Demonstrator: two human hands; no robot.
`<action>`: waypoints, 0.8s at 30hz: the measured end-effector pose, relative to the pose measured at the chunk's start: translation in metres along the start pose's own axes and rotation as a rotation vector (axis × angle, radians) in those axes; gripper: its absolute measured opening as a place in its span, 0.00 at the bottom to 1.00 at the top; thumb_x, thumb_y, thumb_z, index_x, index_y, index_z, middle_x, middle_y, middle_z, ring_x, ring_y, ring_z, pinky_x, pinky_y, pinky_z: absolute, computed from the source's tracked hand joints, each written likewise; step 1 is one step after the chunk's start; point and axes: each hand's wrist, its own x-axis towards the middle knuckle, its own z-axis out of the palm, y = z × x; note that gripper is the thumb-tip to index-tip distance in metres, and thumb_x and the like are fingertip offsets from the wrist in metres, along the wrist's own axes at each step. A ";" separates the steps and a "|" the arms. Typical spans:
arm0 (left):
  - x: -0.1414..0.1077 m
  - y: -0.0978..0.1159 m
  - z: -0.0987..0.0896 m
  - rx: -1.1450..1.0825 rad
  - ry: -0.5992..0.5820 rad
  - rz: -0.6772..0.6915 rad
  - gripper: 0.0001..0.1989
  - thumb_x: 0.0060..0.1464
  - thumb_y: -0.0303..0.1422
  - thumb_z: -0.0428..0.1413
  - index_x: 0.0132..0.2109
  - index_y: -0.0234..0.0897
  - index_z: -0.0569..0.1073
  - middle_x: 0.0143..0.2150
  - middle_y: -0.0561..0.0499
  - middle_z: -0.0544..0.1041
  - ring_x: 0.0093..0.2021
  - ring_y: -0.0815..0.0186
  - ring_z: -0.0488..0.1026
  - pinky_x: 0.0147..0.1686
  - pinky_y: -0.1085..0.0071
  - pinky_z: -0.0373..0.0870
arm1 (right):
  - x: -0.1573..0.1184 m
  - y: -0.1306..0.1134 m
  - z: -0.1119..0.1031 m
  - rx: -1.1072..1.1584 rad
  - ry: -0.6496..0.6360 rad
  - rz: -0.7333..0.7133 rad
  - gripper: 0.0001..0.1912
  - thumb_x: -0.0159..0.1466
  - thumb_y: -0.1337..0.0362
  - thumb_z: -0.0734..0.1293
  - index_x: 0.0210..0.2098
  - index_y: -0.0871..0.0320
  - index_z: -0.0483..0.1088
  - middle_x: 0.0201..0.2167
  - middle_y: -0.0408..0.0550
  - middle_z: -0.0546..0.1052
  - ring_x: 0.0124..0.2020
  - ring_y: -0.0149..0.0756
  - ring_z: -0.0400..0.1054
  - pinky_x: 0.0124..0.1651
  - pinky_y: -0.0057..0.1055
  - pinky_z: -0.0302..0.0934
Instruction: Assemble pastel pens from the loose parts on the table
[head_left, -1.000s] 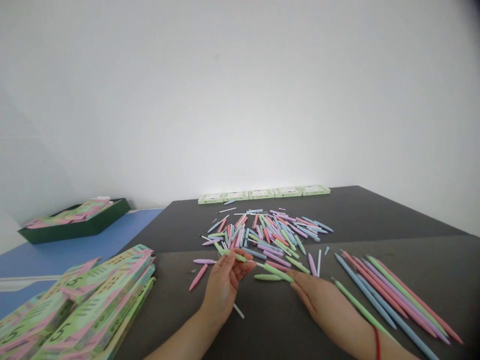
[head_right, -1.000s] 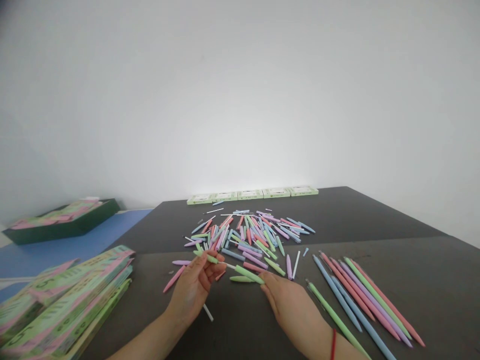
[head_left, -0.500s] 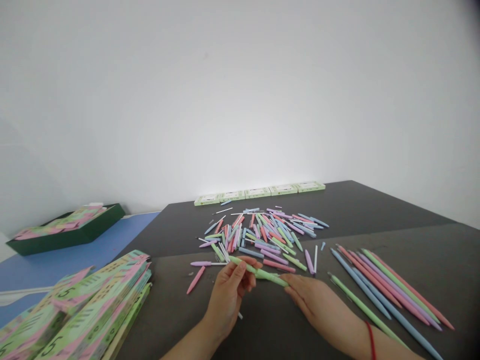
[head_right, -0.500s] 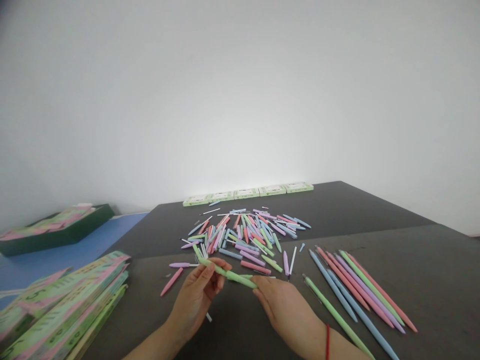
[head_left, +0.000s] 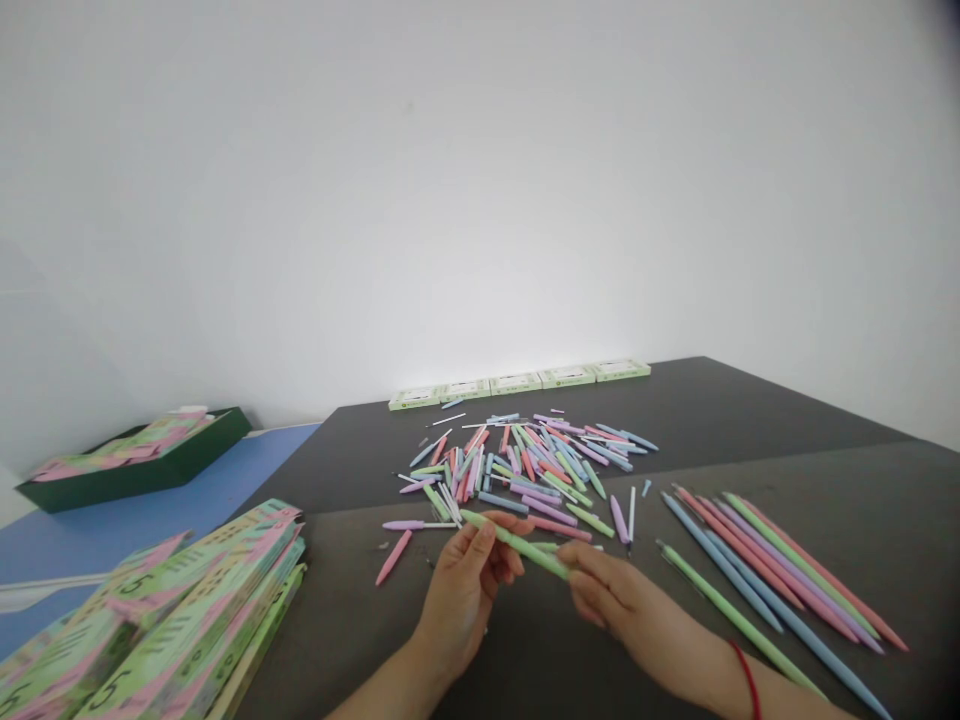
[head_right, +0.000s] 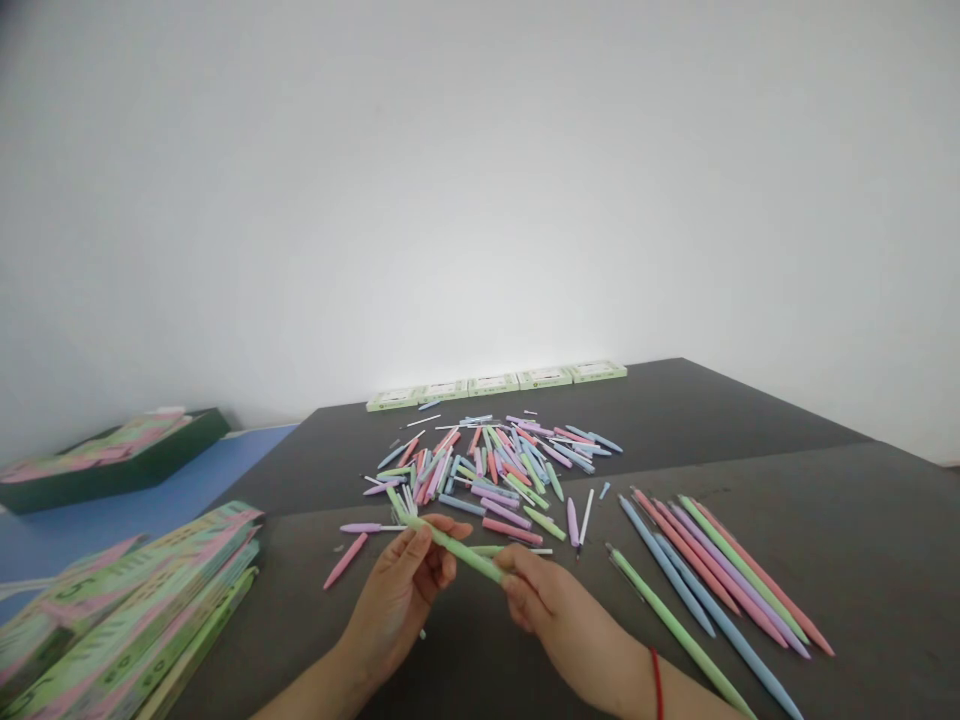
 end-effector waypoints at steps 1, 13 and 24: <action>0.000 0.000 0.000 -0.001 0.006 0.001 0.09 0.57 0.34 0.55 0.38 0.32 0.76 0.37 0.45 0.79 0.25 0.73 0.68 0.26 0.78 0.63 | 0.001 0.000 0.001 0.171 -0.034 0.081 0.11 0.67 0.56 0.55 0.33 0.55 0.59 0.19 0.37 0.60 0.18 0.27 0.50 0.20 0.23 0.47; -0.004 0.002 0.006 0.023 0.000 0.011 0.10 0.56 0.36 0.57 0.37 0.32 0.76 0.37 0.44 0.79 0.28 0.69 0.73 0.30 0.74 0.68 | 0.005 -0.001 0.005 0.627 -0.065 0.265 0.19 0.58 0.48 0.66 0.30 0.55 0.57 0.16 0.30 0.49 0.15 0.21 0.36 0.15 0.22 0.28; -0.006 0.004 0.008 0.035 0.007 -0.004 0.10 0.55 0.37 0.57 0.37 0.32 0.76 0.37 0.45 0.80 0.28 0.68 0.76 0.33 0.73 0.71 | 0.002 -0.004 0.008 0.633 -0.047 0.247 0.18 0.59 0.49 0.65 0.31 0.55 0.57 0.18 0.31 0.50 0.15 0.21 0.36 0.16 0.21 0.28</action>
